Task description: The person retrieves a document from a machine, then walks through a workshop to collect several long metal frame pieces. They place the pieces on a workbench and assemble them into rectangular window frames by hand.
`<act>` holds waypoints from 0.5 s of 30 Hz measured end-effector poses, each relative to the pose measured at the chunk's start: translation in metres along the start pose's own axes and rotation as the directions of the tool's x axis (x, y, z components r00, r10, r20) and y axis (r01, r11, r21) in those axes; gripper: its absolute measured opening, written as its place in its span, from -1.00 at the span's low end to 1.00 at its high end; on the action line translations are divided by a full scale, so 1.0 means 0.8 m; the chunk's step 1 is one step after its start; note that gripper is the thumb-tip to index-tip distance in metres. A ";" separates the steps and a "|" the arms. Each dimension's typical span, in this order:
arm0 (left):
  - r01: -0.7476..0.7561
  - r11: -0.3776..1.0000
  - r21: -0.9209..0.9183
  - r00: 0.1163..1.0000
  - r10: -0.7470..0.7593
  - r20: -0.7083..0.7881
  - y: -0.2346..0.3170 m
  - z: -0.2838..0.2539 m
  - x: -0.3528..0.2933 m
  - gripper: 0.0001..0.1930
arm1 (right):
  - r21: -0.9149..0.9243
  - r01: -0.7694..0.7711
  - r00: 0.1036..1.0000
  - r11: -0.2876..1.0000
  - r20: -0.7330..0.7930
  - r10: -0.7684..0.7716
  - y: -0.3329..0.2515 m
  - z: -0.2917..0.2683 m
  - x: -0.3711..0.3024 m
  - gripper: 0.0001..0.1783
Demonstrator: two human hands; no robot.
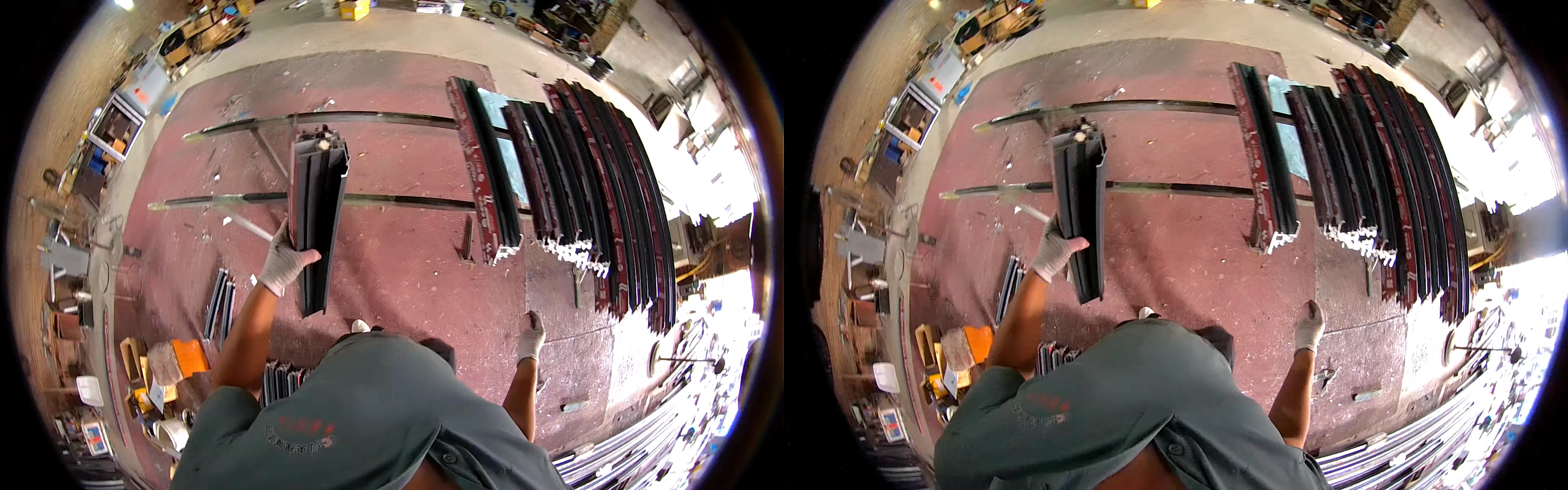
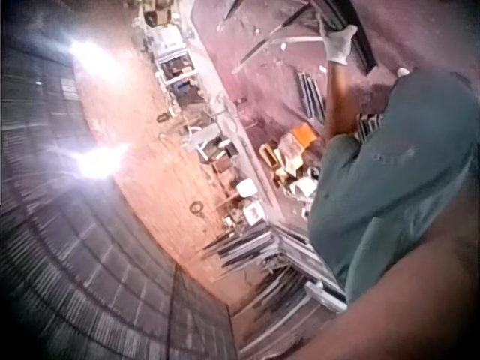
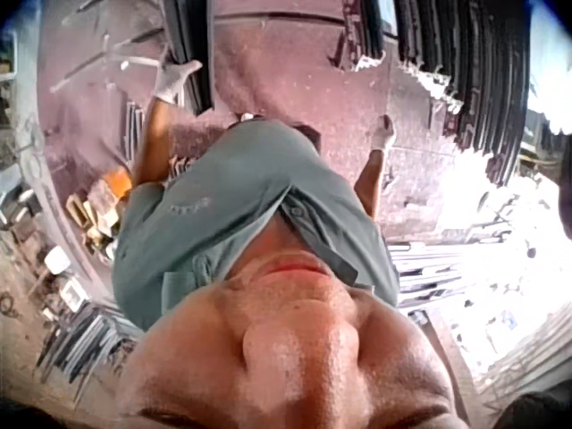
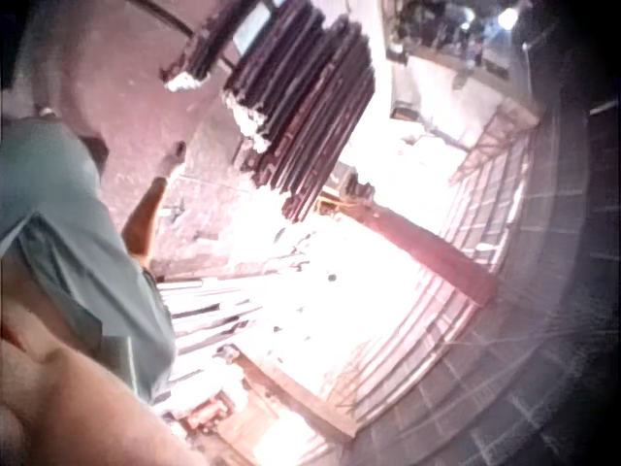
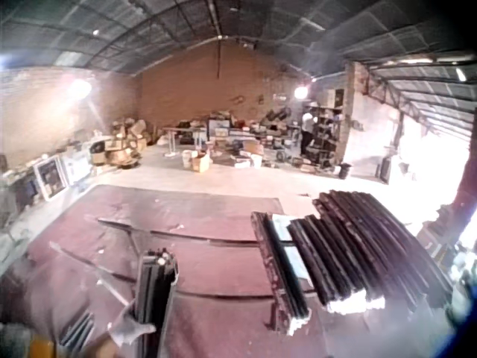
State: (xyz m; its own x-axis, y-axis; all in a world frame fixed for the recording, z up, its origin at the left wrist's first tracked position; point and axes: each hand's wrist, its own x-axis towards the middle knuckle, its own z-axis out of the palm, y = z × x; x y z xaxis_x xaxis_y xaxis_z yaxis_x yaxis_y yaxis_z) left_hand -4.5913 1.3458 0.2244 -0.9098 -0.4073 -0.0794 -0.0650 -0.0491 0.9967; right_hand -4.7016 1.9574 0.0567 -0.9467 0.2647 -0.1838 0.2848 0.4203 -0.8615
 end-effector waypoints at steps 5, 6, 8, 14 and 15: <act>0.115 0.973 0.199 0.983 -0.083 -0.164 -0.039 -0.068 0.027 -0.37 | 0.065 0.146 0.989 0.987 -0.049 -0.143 -0.092 0.042 0.045 -0.69; 0.163 0.967 0.196 0.974 -0.127 -0.185 -0.043 -0.078 0.034 -0.39 | 0.107 0.174 0.984 0.979 -0.043 -0.171 -0.104 0.046 0.061 -0.70; 0.274 0.947 0.169 0.943 -0.230 -0.240 -0.045 -0.083 0.038 -0.43 | 0.090 0.236 0.971 0.968 -0.063 -0.231 -0.141 0.059 0.090 -0.69; 0.434 0.889 0.147 0.868 -0.369 -0.333 -0.024 -0.094 0.078 -0.48 | -0.131 0.419 0.904 0.899 -0.033 -0.426 -0.246 0.113 0.214 -0.63; 0.446 0.880 0.162 0.863 -0.375 -0.339 -0.014 -0.092 0.089 -0.48 | -0.091 0.407 0.913 0.909 0.002 -0.409 -0.256 0.129 0.233 -0.64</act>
State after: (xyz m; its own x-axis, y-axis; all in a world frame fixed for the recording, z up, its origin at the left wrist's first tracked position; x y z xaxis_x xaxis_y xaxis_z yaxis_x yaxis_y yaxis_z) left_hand -4.6249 1.2502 0.2066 -0.6213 -0.6424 -0.4486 -0.5297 -0.0776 0.8446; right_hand -4.9521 1.8307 0.1502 -0.9807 0.0680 0.1836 -0.1130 0.5687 -0.8147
